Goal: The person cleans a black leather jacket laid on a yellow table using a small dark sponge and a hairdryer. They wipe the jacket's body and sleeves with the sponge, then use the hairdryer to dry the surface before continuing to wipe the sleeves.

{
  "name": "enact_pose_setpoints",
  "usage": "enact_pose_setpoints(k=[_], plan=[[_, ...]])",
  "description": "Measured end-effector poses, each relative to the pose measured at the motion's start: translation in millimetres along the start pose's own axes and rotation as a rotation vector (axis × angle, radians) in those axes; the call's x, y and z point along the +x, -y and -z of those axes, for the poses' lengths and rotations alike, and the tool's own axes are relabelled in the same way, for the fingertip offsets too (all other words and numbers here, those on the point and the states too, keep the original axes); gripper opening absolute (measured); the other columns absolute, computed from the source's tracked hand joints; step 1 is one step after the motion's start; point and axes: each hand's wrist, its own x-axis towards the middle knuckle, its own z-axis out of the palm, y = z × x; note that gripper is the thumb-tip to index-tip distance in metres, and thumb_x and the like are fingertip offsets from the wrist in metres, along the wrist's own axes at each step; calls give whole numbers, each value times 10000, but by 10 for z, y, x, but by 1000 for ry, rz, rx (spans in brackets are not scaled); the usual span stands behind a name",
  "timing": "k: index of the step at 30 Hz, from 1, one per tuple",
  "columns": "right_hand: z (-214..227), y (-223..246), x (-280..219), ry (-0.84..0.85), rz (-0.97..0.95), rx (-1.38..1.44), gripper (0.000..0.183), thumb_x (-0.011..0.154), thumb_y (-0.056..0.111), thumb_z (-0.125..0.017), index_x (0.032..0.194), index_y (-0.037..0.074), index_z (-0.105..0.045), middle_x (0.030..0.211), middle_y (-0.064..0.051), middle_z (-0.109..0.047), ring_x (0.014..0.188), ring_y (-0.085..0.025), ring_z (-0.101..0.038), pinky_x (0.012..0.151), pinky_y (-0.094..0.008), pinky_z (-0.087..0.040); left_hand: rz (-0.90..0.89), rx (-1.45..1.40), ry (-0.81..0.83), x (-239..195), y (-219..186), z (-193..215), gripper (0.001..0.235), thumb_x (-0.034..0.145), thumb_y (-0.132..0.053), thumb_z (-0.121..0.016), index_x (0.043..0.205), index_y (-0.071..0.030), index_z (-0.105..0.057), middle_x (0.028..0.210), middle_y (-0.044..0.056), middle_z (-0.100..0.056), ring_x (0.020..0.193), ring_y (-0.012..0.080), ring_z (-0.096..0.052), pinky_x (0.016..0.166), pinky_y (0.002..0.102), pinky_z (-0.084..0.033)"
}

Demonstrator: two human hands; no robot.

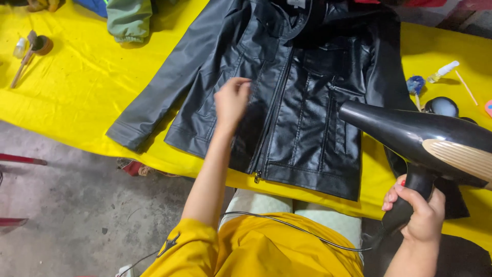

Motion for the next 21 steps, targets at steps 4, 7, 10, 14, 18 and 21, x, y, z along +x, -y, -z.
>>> enact_pose_setpoints(k=[4, 7, 10, 14, 18, 21], plan=[[-112, -24, 55, 26, -59, -8, 76, 888, 77, -622, 927, 24, -584, 633, -129, -509, 506, -206, -514, 505, -273, -462, 122, 167, -25, -613, -205, 1031, 148, 982, -259, -635, 906, -142, -683, 783, 23, -728, 751, 217, -689, 763, 379, -487], [-224, -22, 54, 82, -75, -31, 118, 874, 81, -631, 923, -3, -564, 630, -147, -483, 493, -219, -497, 469, -270, -434, 198, 358, 34, -1050, 154, 1376, 226, 992, -318, -654, 871, -128, -669, 802, 57, -722, 730, 233, -670, 728, 400, -502], [-386, 64, 6, 165, -107, -70, 102, 861, 85, -636, 883, 8, -571, 638, -134, -512, 498, -219, -520, 472, -288, -440, 227, 529, 27, -1376, 463, 1588, 306, 971, -405, -682, 818, -143, -642, 753, 48, -722, 741, 340, -681, 695, 460, -483], [-459, 39, -38, 327, -111, -92, 126, 862, 127, -619, 852, 7, -584, 649, -126, -541, 487, -213, -543, 470, -284, -455, 523, 305, 65, -1528, 423, 1631, 407, 920, -511, -671, 965, -111, -735, 739, 12, -757, 711, 185, -728, 743, 341, -506], [-474, 9, -97, 375, -142, -58, 133, 855, 112, -620, 852, -13, -576, 662, -137, -540, 485, -213, -529, 452, -276, -443, 709, -433, -131, -1501, 177, 1543, 231, 951, -266, -718, 980, -45, -658, 791, 85, -710, 631, 159, -697, 611, 275, -615], [-425, 1, -145, 375, -133, 13, 123, 867, 110, -611, 900, -3, -577, 699, -118, -539, 533, -196, -542, 463, -264, -464, 670, -660, -271, -1522, 366, 1362, 189, 927, -185, -750, 969, -59, -617, 813, 67, -691, 701, 165, -718, 728, 253, -620]])
